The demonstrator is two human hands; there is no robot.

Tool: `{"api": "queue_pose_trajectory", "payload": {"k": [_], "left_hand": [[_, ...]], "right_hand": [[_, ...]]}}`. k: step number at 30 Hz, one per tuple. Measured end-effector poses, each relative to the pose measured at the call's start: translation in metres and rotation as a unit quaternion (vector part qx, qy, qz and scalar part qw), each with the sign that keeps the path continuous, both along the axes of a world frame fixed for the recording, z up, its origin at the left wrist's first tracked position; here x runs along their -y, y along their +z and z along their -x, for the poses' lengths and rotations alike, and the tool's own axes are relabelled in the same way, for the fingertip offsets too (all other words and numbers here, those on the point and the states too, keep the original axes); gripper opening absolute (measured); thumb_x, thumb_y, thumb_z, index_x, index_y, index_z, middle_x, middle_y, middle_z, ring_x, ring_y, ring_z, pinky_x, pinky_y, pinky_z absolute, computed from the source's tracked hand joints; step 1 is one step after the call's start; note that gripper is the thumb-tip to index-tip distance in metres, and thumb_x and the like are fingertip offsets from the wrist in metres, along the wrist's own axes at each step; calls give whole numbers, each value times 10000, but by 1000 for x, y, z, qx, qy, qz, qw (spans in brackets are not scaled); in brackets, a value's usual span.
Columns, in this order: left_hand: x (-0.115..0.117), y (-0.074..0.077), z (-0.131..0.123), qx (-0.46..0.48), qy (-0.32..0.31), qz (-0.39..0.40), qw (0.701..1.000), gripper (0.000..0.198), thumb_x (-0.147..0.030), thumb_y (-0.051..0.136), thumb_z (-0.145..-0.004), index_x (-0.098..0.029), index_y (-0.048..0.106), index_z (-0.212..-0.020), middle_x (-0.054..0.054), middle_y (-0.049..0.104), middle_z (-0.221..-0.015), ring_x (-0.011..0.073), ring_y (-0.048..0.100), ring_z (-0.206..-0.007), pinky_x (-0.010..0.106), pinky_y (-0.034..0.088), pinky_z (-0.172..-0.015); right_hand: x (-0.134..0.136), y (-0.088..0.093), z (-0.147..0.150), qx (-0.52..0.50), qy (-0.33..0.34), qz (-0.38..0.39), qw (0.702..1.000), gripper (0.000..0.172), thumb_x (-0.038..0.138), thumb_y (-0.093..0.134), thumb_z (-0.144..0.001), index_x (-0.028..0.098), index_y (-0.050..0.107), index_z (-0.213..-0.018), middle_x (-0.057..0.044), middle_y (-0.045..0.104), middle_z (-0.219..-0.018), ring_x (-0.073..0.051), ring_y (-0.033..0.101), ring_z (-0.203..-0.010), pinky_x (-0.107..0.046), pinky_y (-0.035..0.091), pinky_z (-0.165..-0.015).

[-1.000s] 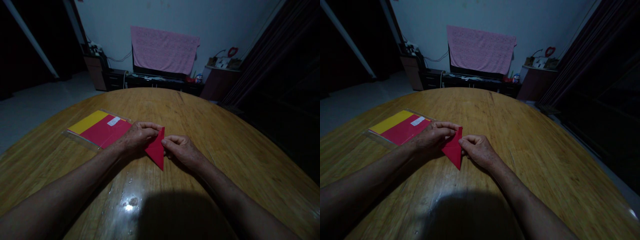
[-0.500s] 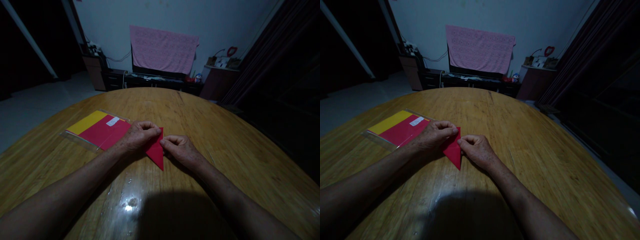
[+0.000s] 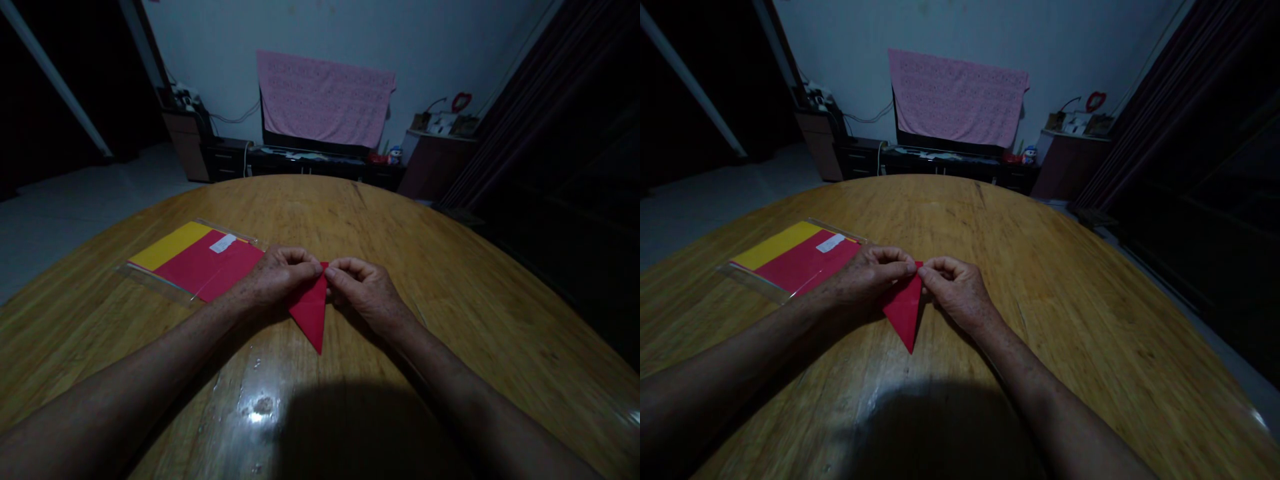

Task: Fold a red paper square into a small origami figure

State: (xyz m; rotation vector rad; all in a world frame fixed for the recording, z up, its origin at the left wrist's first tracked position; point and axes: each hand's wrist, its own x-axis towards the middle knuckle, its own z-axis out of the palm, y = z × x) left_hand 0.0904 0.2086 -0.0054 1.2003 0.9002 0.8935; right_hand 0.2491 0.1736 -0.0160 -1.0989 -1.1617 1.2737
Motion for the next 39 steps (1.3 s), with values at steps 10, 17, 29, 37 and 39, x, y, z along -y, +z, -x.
{"api": "queue_pose_trajectory", "payload": {"k": [10, 17, 29, 37, 39], "left_hand": [[5, 5, -2, -80, 122, -195, 970, 47, -225, 663, -718, -195, 672, -752, -11, 605, -626, 112, 526, -548, 223, 390, -505], [6, 3, 0, -184, 79, -446, 872, 118, -192, 595, -817, -185, 712, -812, 42, 660, -772, 156, 610, -728, 276, 468, -689], [4, -2, -3, -132, 84, -329, 931, 105, -200, 628, -781, -191, 728, -751, 20, 673, -737, 134, 609, -677, 237, 463, -630], [4, -6, -5, -47, 65, -190, 979, 70, -239, 684, -746, -176, 716, -749, 6, 669, -700, 113, 591, -610, 215, 454, -556], [4, -6, -6, -25, 48, -150, 987, 78, -247, 706, -730, -171, 706, -746, 4, 666, -682, 112, 592, -591, 219, 459, -550]], "right_hand": [[0, 1, -1, 24, -12, -17, 999, 225, 375, 699, -755, 178, 605, -703, 31, 565, -568, -80, 467, -478, -226, 338, -468], [-4, -2, -3, 3, -25, -14, 1000, 244, 399, 714, -739, 179, 610, -727, 30, 568, -574, -92, 491, -494, -240, 383, -497], [0, 3, -1, 15, -31, -5, 999, 222, 383, 726, -730, 175, 649, -748, 10, 617, -604, -95, 531, -519, -224, 387, -490], [0, 2, -1, -16, -23, -2, 1000, 204, 354, 748, -727, 172, 659, -756, 11, 632, -615, -87, 547, -524, -216, 406, -506], [1, 3, 0, -22, -23, 4, 999, 203, 351, 748, -729, 170, 657, -747, 14, 627, -598, -81, 537, -505, -210, 399, -492]]}}
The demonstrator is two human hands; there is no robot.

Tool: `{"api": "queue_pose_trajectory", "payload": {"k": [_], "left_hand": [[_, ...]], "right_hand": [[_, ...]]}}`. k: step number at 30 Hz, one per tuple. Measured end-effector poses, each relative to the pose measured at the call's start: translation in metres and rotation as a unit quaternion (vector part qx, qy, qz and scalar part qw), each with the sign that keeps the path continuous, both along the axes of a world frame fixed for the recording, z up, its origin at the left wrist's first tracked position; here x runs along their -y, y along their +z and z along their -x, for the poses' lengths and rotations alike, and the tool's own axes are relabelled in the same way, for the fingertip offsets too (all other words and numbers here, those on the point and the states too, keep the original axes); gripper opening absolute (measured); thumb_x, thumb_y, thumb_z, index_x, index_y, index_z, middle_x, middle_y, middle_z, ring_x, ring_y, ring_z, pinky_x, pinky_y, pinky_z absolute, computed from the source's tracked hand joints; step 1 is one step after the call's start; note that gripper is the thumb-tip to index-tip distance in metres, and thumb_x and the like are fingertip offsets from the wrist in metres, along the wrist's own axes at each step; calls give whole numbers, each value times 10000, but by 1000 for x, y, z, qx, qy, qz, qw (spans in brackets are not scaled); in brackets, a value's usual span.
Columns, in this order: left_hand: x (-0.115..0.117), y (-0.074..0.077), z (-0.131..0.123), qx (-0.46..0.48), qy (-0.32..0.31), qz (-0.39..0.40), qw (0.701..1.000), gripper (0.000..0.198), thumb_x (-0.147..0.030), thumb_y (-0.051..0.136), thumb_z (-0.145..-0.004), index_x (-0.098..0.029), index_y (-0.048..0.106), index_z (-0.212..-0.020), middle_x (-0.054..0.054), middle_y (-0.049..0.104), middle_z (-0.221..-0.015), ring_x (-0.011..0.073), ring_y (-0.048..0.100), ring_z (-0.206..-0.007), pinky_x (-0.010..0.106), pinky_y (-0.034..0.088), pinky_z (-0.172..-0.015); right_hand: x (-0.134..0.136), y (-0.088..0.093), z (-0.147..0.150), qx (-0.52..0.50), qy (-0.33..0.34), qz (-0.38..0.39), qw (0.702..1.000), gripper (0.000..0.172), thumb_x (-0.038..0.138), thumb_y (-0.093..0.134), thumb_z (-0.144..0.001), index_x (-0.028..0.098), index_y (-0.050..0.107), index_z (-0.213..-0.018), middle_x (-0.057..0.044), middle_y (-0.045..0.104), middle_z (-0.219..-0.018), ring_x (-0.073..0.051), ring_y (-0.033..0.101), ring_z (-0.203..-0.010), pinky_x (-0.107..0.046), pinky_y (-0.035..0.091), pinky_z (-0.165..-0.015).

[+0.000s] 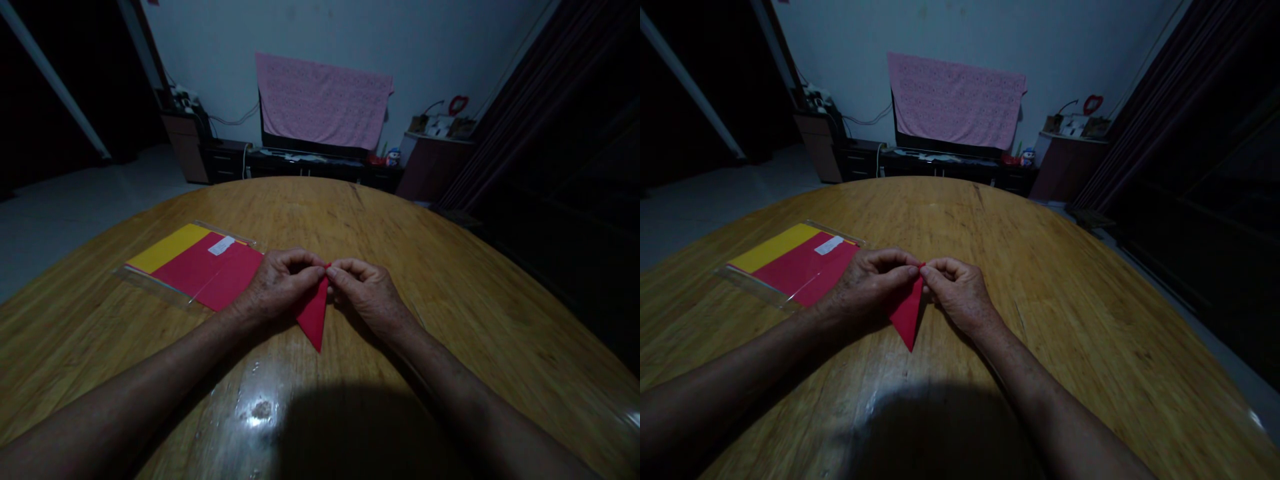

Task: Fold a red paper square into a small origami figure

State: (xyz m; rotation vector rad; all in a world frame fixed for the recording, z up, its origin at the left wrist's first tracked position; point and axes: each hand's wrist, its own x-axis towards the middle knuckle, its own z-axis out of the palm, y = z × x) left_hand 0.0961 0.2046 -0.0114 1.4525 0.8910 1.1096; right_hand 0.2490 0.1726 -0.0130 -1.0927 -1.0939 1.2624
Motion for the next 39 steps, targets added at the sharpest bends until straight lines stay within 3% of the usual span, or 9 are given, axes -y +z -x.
{"api": "queue_pose_trajectory", "payload": {"k": [10, 15, 30, 39], "left_hand": [[0, 0, 2, 45, -66, 106, 991, 138, -296, 702, -746, -166, 658, -765, 3, 639, -636, 112, 589, -536, 224, 453, -519], [1, 0, 0, 49, -59, 129, 989, 156, -306, 689, -744, -168, 615, -748, -9, 605, -605, 103, 552, -499, 213, 414, -482], [0, 2, 1, -11, -46, 116, 992, 179, -325, 691, -710, -168, 609, -738, -15, 586, -619, 105, 535, -521, 223, 392, -497], [-4, 2, 3, -78, -54, 61, 994, 141, -301, 680, -712, -164, 643, -719, -5, 605, -655, 95, 518, -554, 204, 375, -493]], "right_hand": [[1, -3, 0, 0, 3, 7, 1000, 222, 359, 767, -703, 160, 676, -735, 0, 641, -617, -101, 581, -550, -255, 485, -578], [-4, -9, 0, -6, -4, -16, 1000, 229, 352, 778, -696, 186, 661, -802, 17, 632, -650, -101, 581, -564, -268, 495, -592], [-2, -6, -4, 112, -17, -54, 992, 190, 376, 697, -757, 187, 678, -777, 12, 578, -602, -102, 496, -510, -235, 363, -465], [-3, -5, -6, 200, 0, -70, 977, 190, 367, 608, -809, 199, 602, -721, 25, 514, -594, -103, 428, -522, -243, 333, -487]]}}
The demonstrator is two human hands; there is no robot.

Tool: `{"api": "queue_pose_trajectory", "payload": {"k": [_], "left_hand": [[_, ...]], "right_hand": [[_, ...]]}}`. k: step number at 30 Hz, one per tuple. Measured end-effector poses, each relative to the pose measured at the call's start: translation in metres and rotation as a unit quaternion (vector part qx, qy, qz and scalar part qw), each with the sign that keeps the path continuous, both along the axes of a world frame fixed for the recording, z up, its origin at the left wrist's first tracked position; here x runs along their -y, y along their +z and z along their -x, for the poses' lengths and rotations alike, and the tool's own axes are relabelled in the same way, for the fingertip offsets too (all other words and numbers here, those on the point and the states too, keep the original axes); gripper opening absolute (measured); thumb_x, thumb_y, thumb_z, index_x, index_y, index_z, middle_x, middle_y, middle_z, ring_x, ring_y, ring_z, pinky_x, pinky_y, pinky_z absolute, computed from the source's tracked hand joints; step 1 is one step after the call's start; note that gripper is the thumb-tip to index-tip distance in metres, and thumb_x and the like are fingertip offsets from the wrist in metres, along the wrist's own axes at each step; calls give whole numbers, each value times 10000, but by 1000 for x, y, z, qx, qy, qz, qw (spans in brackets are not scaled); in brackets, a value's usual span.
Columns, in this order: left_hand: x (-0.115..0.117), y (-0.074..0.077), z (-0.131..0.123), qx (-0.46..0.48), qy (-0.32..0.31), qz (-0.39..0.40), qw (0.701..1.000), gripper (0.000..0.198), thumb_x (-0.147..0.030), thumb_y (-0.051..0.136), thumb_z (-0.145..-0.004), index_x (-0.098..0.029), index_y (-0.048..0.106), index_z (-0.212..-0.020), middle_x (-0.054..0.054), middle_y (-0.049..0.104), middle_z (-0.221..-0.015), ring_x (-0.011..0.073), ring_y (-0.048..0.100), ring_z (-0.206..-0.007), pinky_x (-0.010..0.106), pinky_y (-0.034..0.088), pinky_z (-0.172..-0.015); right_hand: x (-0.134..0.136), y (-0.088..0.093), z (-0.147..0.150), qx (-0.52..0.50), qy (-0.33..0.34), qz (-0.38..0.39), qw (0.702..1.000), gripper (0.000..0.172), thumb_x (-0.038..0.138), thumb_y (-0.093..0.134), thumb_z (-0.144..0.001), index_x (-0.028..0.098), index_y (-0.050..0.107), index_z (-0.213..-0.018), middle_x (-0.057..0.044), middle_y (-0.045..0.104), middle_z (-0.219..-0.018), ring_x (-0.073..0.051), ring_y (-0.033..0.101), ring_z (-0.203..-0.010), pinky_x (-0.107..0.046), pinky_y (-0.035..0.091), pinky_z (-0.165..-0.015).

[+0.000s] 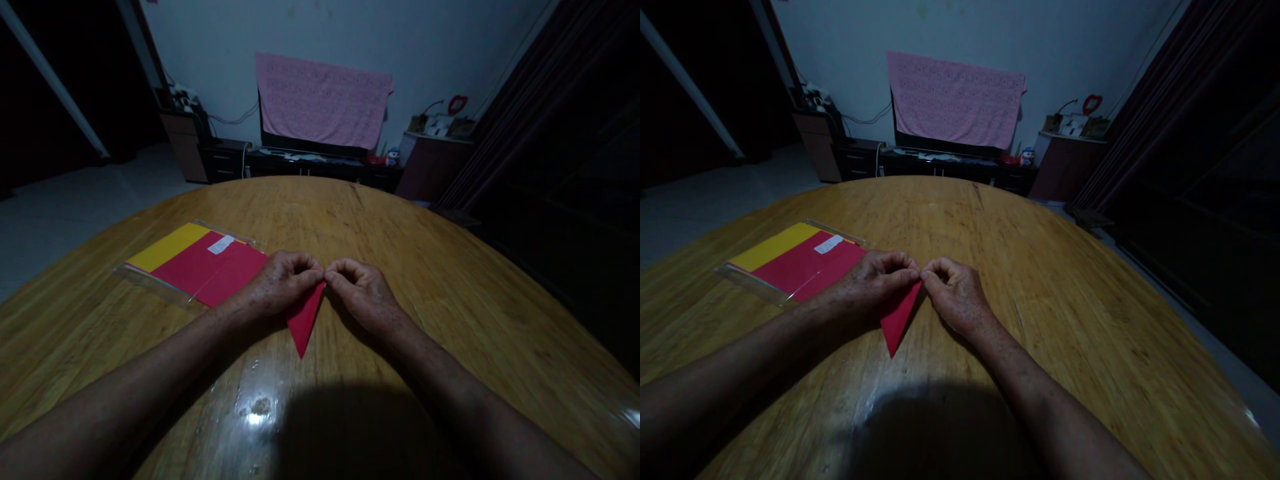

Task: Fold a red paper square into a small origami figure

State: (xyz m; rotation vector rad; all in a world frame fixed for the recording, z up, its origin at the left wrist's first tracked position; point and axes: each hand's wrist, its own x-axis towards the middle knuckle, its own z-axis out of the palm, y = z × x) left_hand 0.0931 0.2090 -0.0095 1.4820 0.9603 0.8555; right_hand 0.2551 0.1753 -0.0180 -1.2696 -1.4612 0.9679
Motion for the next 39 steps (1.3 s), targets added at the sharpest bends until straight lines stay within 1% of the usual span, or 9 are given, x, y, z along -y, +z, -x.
{"api": "queue_pose_trajectory", "payload": {"k": [7, 12, 17, 22, 27, 30, 34, 39], "left_hand": [[-2, -4, 0, -50, 22, -28, 998, 144, -305, 646, -727, -172, 694, -751, 24, 653, -668, 125, 552, -564, 230, 409, -498], [1, 4, 1, -44, -1, -31, 999, 122, -289, 634, -713, -174, 672, -703, 19, 649, -658, 124, 559, -574, 225, 408, -505], [0, 15, 4, -87, 5, 3, 996, 132, -290, 655, -669, -159, 652, -651, -4, 579, -562, 94, 467, -485, 206, 321, -443], [-3, 20, 5, -87, 34, 55, 994, 129, -280, 663, -647, -155, 635, -629, 7, 574, -543, 97, 457, -469, 215, 311, -447], [-3, 21, 4, -71, 33, 65, 995, 135, -286, 676, -645, -159, 634, -635, 10, 579, -553, 103, 459, -477, 219, 313, -451], [-3, 20, 4, -83, 26, 57, 995, 134, -283, 683, -640, -155, 643, -647, 2, 569, -546, 98, 443, -475, 215, 295, -445], [-2, 16, 6, -82, 9, 45, 996, 158, -312, 676, -663, -157, 651, -677, 0, 573, -555, 94, 438, -471, 210, 280, -441], [2, 14, 5, -67, -8, 61, 996, 168, -323, 684, -674, -158, 654, -685, 3, 569, -548, 94, 443, -460, 213, 294, -438]], "right_hand": [[-2, -2, -2, 3, 13, 3, 1000, 208, 378, 566, -838, 200, 577, -731, 25, 509, -606, -112, 425, -548, -255, 345, -520], [-1, -3, -2, -9, 38, 14, 999, 214, 361, 542, -864, 200, 551, -723, 17, 530, -652, -116, 452, -592, -259, 356, -552], [-1, -1, 0, -39, 39, 32, 998, 182, 361, 592, -832, 201, 577, -748, 21, 540, -641, -110, 454, -574, -254, 350, -544], [-1, 0, 1, -84, 39, 70, 993, 256, 434, 615, -811, 180, 624, -779, -24, 608, -690, -132, 529, -628, -264, 390, -574], [0, 3, 5, -95, 30, 81, 992, 253, 425, 683, -744, 181, 619, -744, -13, 600, -665, -123, 512, -601, -253, 380, -549], [0, 3, 6, -99, 21, 82, 991, 254, 423, 695, -726, 185, 607, -740, -3, 590, -646, -113, 492, -569, -245, 360, -520], [0, 1, 5, -105, 29, 73, 991, 244, 415, 680, -742, 182, 607, -732, 3, 574, -630, -108, 480, -553, -246, 353, -513], [-1, -2, -1, -51, 25, 47, 997, 204, 372, 637, -781, 187, 601, -702, 18, 525, -603, -102, 429, -543, -244, 331, -508]]}}
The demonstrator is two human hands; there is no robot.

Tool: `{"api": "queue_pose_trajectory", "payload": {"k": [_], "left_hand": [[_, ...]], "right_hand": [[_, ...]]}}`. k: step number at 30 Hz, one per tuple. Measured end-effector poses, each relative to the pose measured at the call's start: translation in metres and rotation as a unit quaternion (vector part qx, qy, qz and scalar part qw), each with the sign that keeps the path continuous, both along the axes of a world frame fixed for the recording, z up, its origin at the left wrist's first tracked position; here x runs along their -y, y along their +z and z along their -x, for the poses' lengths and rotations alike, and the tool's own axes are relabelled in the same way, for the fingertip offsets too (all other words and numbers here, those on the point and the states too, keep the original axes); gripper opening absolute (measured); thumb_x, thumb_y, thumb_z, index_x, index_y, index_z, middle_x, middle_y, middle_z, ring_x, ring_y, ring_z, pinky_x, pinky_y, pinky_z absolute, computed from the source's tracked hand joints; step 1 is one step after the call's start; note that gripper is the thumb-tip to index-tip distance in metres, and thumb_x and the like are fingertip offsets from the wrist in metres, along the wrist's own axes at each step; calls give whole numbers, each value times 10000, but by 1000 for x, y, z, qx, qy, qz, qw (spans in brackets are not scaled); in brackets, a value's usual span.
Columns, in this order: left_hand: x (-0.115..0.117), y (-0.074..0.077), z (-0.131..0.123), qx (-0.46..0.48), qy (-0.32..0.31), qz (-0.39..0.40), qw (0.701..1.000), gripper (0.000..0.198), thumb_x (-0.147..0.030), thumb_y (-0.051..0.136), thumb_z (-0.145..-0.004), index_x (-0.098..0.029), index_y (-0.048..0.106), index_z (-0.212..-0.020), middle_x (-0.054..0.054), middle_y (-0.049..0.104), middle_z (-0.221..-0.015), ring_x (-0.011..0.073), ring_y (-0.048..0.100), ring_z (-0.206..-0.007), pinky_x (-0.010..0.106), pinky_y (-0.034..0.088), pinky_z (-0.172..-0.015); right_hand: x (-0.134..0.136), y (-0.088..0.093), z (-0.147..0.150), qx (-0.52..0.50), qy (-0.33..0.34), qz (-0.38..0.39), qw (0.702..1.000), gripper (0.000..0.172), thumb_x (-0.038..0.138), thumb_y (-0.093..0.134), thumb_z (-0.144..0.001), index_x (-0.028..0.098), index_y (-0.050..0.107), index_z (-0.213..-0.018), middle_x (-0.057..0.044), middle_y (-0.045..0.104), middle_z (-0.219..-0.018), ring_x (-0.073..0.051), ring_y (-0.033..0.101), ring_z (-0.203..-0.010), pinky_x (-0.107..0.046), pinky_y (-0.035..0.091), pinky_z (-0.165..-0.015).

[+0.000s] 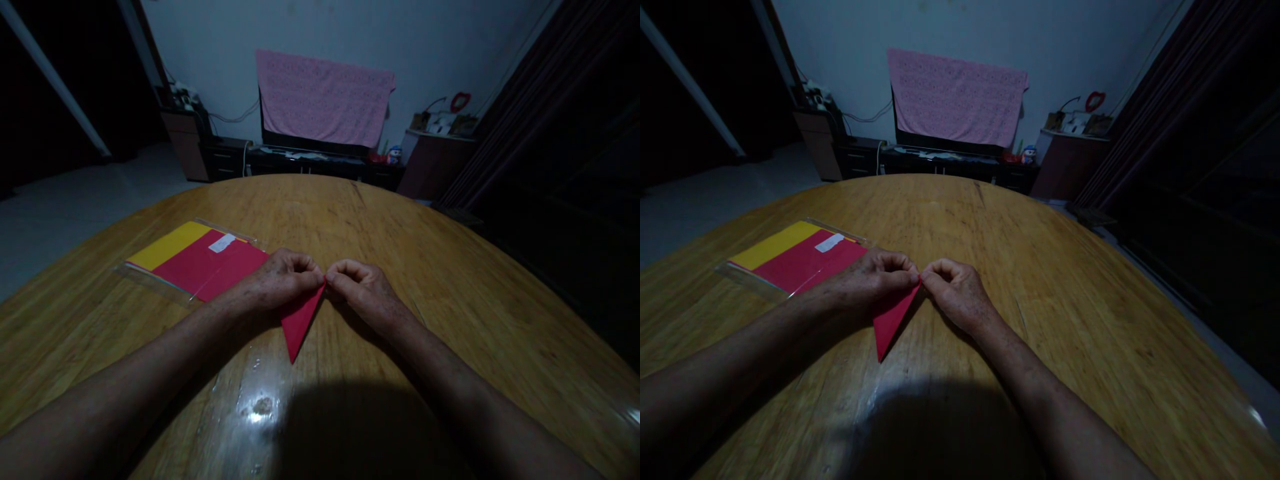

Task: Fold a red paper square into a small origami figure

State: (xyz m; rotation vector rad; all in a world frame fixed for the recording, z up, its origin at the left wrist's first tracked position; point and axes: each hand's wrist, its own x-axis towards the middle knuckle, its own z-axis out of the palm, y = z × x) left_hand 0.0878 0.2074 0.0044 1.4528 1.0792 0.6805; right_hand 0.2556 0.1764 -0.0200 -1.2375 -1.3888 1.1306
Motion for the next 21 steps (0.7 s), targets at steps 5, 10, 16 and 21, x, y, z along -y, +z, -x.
{"api": "queue_pose_trajectory", "payload": {"k": [5, 10, 16, 21], "left_hand": [[-2, 2, 0, -2, -7, -5, 1000, 142, -296, 692, -656, -156, 665, -661, 7, 573, -535, 93, 441, -460, 210, 298, -439], [-4, -2, 1, -15, 1, -22, 1000, 114, -278, 671, -649, -164, 676, -651, 3, 575, -536, 94, 441, -460, 210, 292, -435], [-6, -9, 1, -26, 19, -33, 999, 109, -272, 642, -656, -170, 679, -642, -9, 564, -528, 92, 442, -453, 206, 295, -432], [-6, -8, 2, -13, 13, -21, 1000, 120, -283, 655, -669, -165, 668, -650, -6, 564, -533, 94, 450, -456, 208, 299, -431]], "right_hand": [[0, 0, -1, 24, -1, -21, 999, 185, 353, 617, -789, 197, 589, -694, 22, 523, -608, -109, 433, -552, -248, 344, -521], [2, 1, 3, 29, -9, -23, 999, 190, 356, 625, -778, 199, 593, -676, 26, 516, -579, -106, 411, -519, -250, 333, -502], [3, 0, 9, 37, -37, -27, 998, 197, 359, 645, -757, 190, 621, -657, 14, 536, -572, -114, 441, -526, -254, 344, -504], [3, -1, 9, 23, -38, -17, 999, 197, 361, 642, -761, 186, 627, -671, 9, 564, -575, -113, 470, -518, -250, 356, -502]]}}
